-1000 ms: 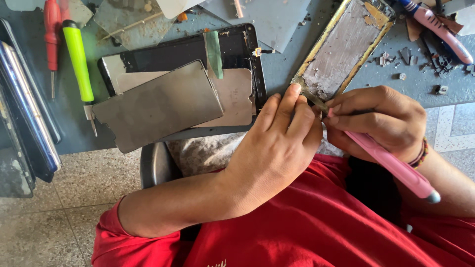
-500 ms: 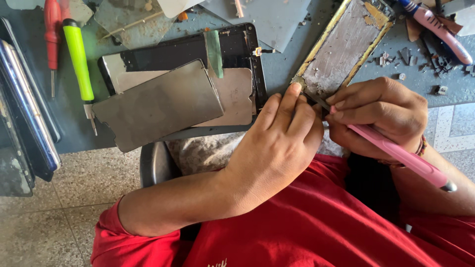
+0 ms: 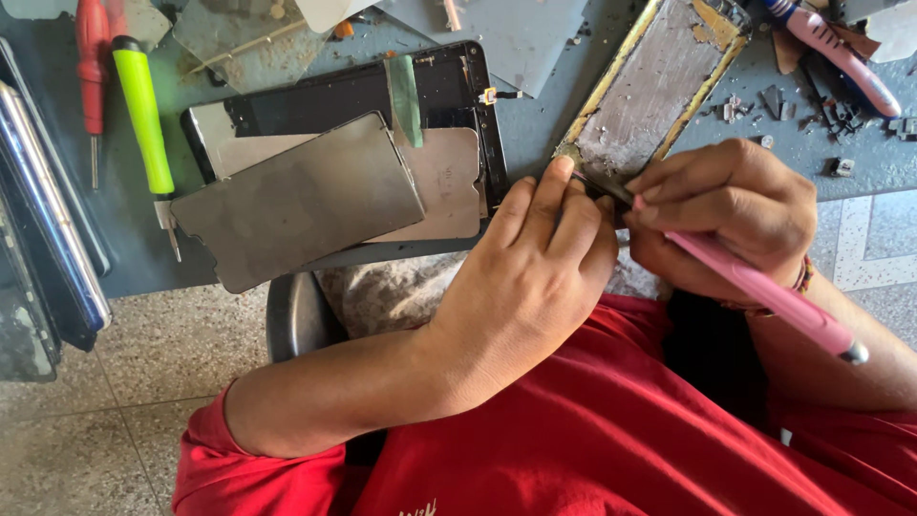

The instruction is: The person holds a phone midframe flat on a cluttered repair bench and uses a pink utility knife to scrape old adhesive and glass residue from its edges, repositioning the frame and rotating it to work along different sides while debris accumulates on the table.

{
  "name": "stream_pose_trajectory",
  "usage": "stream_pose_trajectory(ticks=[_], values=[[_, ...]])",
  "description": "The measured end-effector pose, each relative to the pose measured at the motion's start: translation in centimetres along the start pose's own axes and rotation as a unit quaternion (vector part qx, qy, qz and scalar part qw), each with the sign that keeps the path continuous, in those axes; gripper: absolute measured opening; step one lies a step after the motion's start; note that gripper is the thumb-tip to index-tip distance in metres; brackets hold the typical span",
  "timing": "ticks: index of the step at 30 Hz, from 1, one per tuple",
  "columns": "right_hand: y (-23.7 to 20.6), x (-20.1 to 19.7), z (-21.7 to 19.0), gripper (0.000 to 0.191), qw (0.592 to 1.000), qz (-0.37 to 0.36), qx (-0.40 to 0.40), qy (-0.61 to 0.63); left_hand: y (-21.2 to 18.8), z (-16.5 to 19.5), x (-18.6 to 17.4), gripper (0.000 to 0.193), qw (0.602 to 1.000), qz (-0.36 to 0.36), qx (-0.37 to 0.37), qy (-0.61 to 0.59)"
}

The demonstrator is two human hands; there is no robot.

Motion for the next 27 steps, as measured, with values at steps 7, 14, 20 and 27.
stream_pose_trajectory(ticks=[7, 14, 20, 27], values=[[-0.44, -0.3, -0.47, 0.025, 0.998, -0.036, -0.019, -0.037, 0.09, -0.04, -0.06, 0.021, 1.0, -0.003, -0.002, -0.008], [-0.2, -0.21, -0.67, 0.026, 0.998, -0.042, -0.008, -0.045, 0.04, -0.1, -0.31, 0.021, 1.0, -0.013, 0.005, 0.001], [-0.05, 0.13, -0.78, 0.027, 0.997, -0.037, -0.015, -0.065, 0.23, -0.05, -0.39, 0.02, 1.0, -0.021, 0.0, -0.001], [-0.25, -0.34, -0.46, 0.023, 0.999, -0.027, -0.018, -0.03, 0.12, -0.08, -0.31, 0.025, 1.0, -0.017, -0.003, -0.016]])
Point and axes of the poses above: each hand's wrist, its own y-axis towards the middle knuckle, its own x-axis out of the palm, z = x × y, the point moved 1 cm from there along y, towards the middle knuckle, and after that the axes turned 15 degrees about y, right-handed, at the moved point
